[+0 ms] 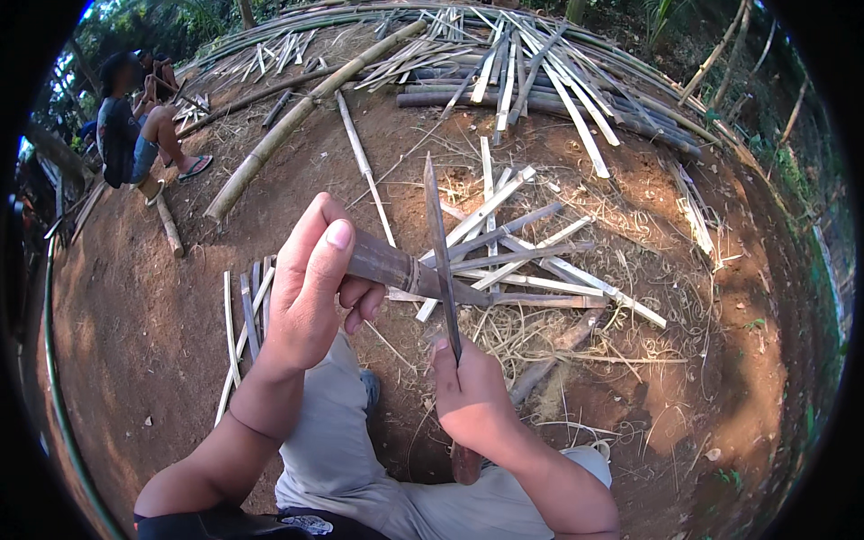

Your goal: The person sits on the ground and uses a large knife to split long bamboo poles into thin strips. They hold the bamboo with one hand and strike it with the knife to separate the sections, occasionally using a metal tool to pry the pieces apart.

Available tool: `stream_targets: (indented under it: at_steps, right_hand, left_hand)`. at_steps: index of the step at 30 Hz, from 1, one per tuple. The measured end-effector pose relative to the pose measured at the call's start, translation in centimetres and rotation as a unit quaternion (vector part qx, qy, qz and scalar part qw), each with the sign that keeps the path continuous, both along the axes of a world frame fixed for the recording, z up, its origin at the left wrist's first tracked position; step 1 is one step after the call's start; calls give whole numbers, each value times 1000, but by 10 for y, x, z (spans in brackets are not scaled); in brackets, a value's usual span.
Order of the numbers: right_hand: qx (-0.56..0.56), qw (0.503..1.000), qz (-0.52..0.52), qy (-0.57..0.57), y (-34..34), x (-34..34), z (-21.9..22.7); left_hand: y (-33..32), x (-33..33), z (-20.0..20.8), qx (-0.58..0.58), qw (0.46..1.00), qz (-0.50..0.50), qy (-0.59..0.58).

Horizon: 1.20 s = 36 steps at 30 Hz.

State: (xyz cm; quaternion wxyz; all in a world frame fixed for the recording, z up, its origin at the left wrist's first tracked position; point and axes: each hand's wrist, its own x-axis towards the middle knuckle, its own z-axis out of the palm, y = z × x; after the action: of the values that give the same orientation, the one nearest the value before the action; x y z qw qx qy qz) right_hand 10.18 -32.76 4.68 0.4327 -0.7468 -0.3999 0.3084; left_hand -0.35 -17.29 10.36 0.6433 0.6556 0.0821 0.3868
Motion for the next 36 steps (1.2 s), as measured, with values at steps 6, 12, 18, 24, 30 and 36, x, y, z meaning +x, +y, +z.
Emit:
stream_targets:
  at_steps: [6, 12, 18, 24, 30, 36]
  right_hand:
    - [64, 998, 8, 17, -9, -3, 0]
    - [119, 991, 8, 60, -7, -8, 10]
    - [62, 998, 12, -3, 1, -2, 11]
    - [147, 988, 23, 30, -9, -11, 2]
    - [105, 994, 30, 19, -13, -10, 4]
    - [7, 989, -24, 142, 3, 9, -28]
  left_hand:
    - [-1, 0, 2, 55, 997, 35, 29]
    - [0, -7, 0, 98, 990, 91, 46]
    - [-3, -1, -4, 127, 987, 88, 31]
    - [-11, 1, -7, 165, 981, 95, 43]
    - [-12, -4, -4, 176, 979, 93, 42]
    - [-11, 7, -4, 167, 981, 95, 33]
